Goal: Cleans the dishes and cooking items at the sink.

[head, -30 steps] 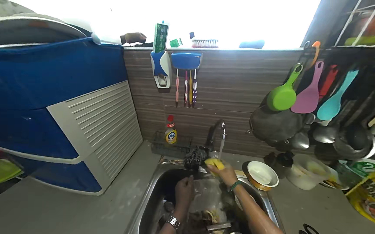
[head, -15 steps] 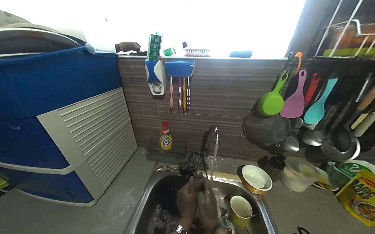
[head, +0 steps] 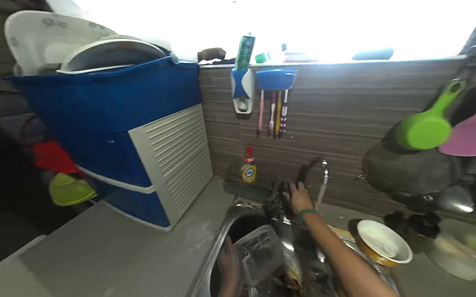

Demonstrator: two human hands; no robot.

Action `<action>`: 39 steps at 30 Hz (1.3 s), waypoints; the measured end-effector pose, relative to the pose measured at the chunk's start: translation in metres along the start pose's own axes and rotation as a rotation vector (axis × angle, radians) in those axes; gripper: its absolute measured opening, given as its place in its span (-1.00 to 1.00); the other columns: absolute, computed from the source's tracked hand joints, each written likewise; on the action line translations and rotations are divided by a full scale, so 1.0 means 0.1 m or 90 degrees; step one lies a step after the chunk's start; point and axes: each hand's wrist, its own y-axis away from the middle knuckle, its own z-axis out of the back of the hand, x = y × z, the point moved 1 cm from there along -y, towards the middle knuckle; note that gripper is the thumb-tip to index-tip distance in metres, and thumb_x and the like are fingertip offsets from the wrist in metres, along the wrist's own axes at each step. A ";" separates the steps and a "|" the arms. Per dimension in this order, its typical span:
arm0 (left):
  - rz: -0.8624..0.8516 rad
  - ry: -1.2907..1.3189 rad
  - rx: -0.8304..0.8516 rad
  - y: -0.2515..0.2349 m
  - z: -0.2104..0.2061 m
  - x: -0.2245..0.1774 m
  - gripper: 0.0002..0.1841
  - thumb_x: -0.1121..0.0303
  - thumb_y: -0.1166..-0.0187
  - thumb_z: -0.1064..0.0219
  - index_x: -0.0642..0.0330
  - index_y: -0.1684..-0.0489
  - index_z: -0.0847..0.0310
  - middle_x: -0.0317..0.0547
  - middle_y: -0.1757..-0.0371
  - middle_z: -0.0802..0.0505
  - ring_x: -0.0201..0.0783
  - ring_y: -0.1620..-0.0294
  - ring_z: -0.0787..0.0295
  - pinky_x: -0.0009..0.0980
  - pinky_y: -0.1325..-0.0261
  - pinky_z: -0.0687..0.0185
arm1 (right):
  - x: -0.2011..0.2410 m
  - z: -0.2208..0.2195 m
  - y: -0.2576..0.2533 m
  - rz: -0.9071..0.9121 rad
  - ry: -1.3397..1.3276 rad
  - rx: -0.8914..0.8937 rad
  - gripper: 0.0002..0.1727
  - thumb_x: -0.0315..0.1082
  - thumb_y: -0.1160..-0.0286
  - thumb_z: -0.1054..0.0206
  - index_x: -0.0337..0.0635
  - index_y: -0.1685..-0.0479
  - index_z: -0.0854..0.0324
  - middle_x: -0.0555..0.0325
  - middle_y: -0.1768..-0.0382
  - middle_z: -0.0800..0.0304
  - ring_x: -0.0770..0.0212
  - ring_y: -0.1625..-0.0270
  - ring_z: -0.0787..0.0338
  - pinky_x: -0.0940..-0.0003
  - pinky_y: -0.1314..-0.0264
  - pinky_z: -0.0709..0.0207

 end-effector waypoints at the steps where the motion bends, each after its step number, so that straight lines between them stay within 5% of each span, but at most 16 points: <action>1: 0.025 0.009 0.005 0.03 0.06 0.02 -0.41 0.13 -0.94 0.13 0.62 -0.21 -0.61 0.50 -0.16 -0.74 0.20 -0.23 -0.67 0.09 -0.39 -0.50 | 0.01 -0.04 -0.08 0.018 0.083 0.040 -0.38 -0.21 -0.79 -0.23 -0.34 -0.73 -0.32 -0.47 -0.70 -0.26 -0.44 -0.72 -0.33 -0.18 -0.74 -0.26; 4: 0.091 0.039 -0.016 0.10 0.21 0.06 -0.36 0.04 -0.93 0.13 0.55 0.07 -0.67 0.29 0.18 -0.71 0.06 0.11 -0.64 0.03 -0.05 -0.56 | -0.02 -0.09 -0.19 0.002 0.129 0.033 -0.50 -0.40 -0.73 -0.23 -0.41 -0.60 -0.43 -0.46 -0.60 -0.40 -0.42 -0.60 -0.49 -0.19 -0.65 -0.39; 6: 0.110 0.084 -0.020 0.16 0.31 0.04 -0.39 0.06 -0.93 0.12 0.55 0.04 -0.63 0.24 0.20 -0.67 -0.02 0.15 -0.59 -0.04 -0.02 -0.55 | -0.07 -0.05 -0.09 -0.079 -0.075 -0.075 -0.52 -0.40 -0.83 -0.10 -0.54 -0.59 -0.35 -0.55 -0.55 -0.45 -0.47 -0.53 -0.57 -0.23 -0.61 -0.42; 10: 0.125 0.140 -0.039 0.25 0.47 0.08 -0.41 0.08 -0.93 0.12 0.56 -0.02 -0.59 0.19 0.19 -0.65 -0.08 0.18 -0.58 -0.10 0.01 -0.57 | -0.31 0.06 0.15 -0.203 -0.393 -0.239 -0.52 -0.25 -0.83 -0.16 -0.39 -0.57 -0.46 -0.46 -0.43 -0.61 -0.35 -0.51 -0.62 -0.23 -0.61 -0.40; 13: 0.147 0.163 -0.034 0.25 0.46 0.14 -0.41 0.03 -0.91 0.07 0.54 0.01 -0.56 0.11 0.27 -0.63 -0.13 0.26 -0.57 -0.10 0.08 -0.59 | -0.58 0.49 0.41 -0.218 -0.388 -0.228 -0.57 -0.27 -0.83 -0.17 -0.43 -0.46 -0.55 -0.45 -0.28 -0.72 -0.35 -0.38 -0.70 -0.25 -0.52 -0.43; 16: 0.182 0.196 -0.014 0.23 0.38 0.23 -0.40 -0.07 -0.88 0.08 0.42 0.10 -0.55 0.00 0.35 -0.62 -0.20 0.36 -0.57 -0.16 0.21 -0.59 | -1.08 0.88 0.65 -0.222 -0.239 -0.257 -0.55 -0.26 -0.81 -0.21 -0.44 -0.47 -0.56 -0.51 -0.36 -0.65 -0.43 -0.44 -0.65 -0.31 -0.56 -0.39; 18: 0.216 0.241 0.024 0.26 0.26 0.22 -0.39 -0.07 -0.88 0.07 0.45 -0.17 -0.55 0.14 0.16 -0.68 -0.11 0.21 -0.60 -0.08 0.08 -0.61 | -1.51 0.97 0.70 -0.252 -0.093 -0.160 -0.51 -0.19 -0.78 -0.24 -0.41 -0.46 -0.58 -0.50 -0.46 -0.58 -0.42 -0.54 -0.57 -0.29 -0.64 -0.34; 20: 0.239 0.262 0.041 0.31 0.11 0.14 -0.42 -0.06 -0.88 0.04 0.42 -0.12 -0.56 0.11 0.22 -0.69 -0.11 0.26 -0.63 -0.10 0.16 -0.63 | -1.88 0.82 0.69 -0.261 0.039 0.034 -0.50 -0.13 -0.77 -0.24 -0.33 -0.47 -0.61 -0.43 -0.51 -0.57 -0.36 -0.61 -0.53 -0.25 -0.69 -0.31; 22: 0.267 0.292 0.077 0.36 0.00 0.09 -0.43 -0.05 -0.87 0.01 0.38 -0.27 -0.56 0.18 0.09 -0.73 -0.04 0.15 -0.67 -0.02 0.06 -0.65 | -2.16 0.61 0.75 -0.226 0.138 0.205 -0.48 -0.14 -0.74 -0.24 -0.28 -0.54 -0.56 -0.42 -0.53 -0.55 -0.36 -0.63 -0.50 -0.30 -0.68 -0.29; 24: 0.285 0.316 0.093 0.36 -0.11 0.07 -0.45 -0.05 -0.86 -0.01 0.34 -0.30 -0.55 0.15 0.11 -0.73 -0.05 0.18 -0.67 -0.02 0.08 -0.66 | -2.25 0.58 0.92 -0.209 0.180 0.259 -0.49 -0.17 -0.67 -0.33 -0.29 -0.49 -0.59 -0.43 -0.50 -0.56 -0.38 -0.61 -0.52 -0.33 -0.66 -0.31; 29: 0.325 0.351 0.121 0.48 -0.30 -0.03 -0.53 -0.01 -0.87 0.00 0.29 -0.01 -0.54 -0.01 0.35 -0.63 -0.15 0.39 -0.58 -0.14 0.27 -0.61 | -2.31 0.89 1.74 -0.192 0.169 0.315 -0.55 -0.24 -0.59 -0.45 -0.35 -0.35 -0.67 -0.42 -0.40 -0.66 -0.36 -0.54 -0.59 -0.27 -0.65 -0.34; 33: 0.338 0.351 0.172 0.63 -0.46 -0.07 -0.52 -0.03 -0.86 -0.01 0.29 -0.10 -0.53 0.00 0.31 -0.65 -0.16 0.36 -0.60 -0.17 0.25 -0.62 | -2.52 0.92 2.49 -0.195 0.093 0.257 -0.45 -0.19 -0.50 -0.53 -0.43 -0.35 -0.65 -0.51 -0.35 -0.67 -0.46 -0.46 -0.64 -0.36 -0.58 -0.40; 39: 0.196 0.224 0.224 0.80 -0.58 -0.11 -0.44 0.01 -0.89 0.00 0.20 0.59 -0.43 -0.20 0.74 -0.46 -0.30 0.75 -0.38 -0.37 0.60 -0.46 | -2.48 0.80 3.04 -0.250 0.042 0.087 -0.51 -0.35 -0.49 -0.42 -0.48 -0.34 -0.65 -0.53 -0.31 -0.67 -0.48 -0.41 -0.66 -0.38 -0.51 -0.45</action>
